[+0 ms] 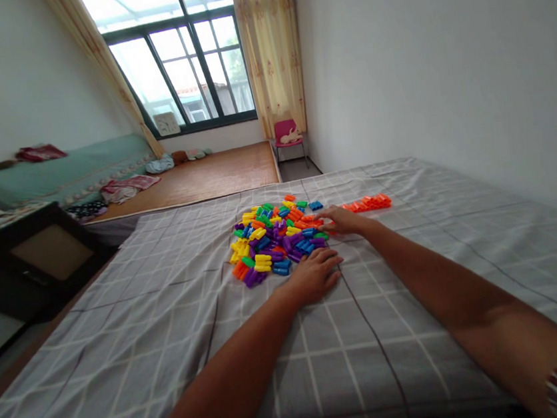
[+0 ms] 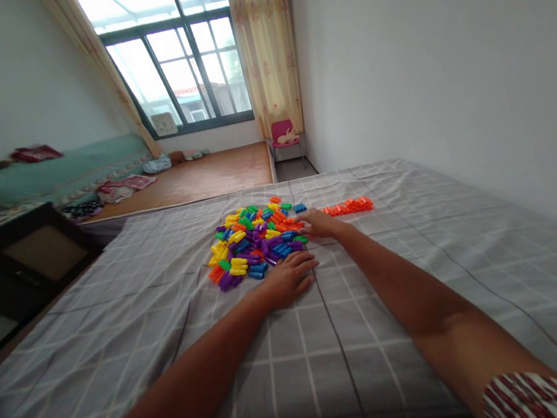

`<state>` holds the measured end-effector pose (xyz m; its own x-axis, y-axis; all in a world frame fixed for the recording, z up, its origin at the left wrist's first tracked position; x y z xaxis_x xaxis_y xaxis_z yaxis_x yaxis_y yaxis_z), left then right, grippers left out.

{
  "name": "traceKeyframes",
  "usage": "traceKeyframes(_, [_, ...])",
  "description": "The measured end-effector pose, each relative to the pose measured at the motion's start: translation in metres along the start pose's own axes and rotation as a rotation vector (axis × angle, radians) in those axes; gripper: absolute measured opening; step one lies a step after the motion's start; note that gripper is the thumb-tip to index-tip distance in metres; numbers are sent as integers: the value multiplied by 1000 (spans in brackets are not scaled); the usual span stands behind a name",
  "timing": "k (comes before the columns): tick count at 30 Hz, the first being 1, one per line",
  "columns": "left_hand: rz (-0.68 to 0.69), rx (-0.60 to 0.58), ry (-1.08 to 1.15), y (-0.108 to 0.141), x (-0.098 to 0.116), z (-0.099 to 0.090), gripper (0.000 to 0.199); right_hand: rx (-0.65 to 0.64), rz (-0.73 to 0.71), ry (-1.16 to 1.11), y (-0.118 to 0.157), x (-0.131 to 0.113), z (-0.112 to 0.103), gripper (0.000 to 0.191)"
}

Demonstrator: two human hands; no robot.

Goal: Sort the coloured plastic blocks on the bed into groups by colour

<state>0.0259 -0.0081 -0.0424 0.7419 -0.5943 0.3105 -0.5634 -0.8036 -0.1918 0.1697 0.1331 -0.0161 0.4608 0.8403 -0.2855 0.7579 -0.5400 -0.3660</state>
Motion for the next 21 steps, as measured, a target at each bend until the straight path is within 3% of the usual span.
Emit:
traceKeyframes(4, [3,-13,0,1,2,-3,41,-20,13,-47,-4,-6,15,30])
traceKeyframes(13, [1,-9,6,0,0,0,41,35,163,-45,1,16,9,33])
traceKeyframes(18, [-7,-10,7,-1,-1,1,42,148,237,18,2,21,-3,34])
traceKeyframes(21, [-2,-12,10,-1,-2,1,42,43,257,-23,8,26,-11,28])
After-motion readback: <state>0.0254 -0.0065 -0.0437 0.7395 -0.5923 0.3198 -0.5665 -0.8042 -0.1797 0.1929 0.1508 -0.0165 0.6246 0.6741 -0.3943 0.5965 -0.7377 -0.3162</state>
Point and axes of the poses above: each hand's wrist, its own y-axis away from the middle knuckle, its own z-axis out of the palm, x = y × z, the point moved 4 cm from there along -y, towards the middle knuckle, and after that the axes turned 14 degrees about -z, right-handed, at the moved point
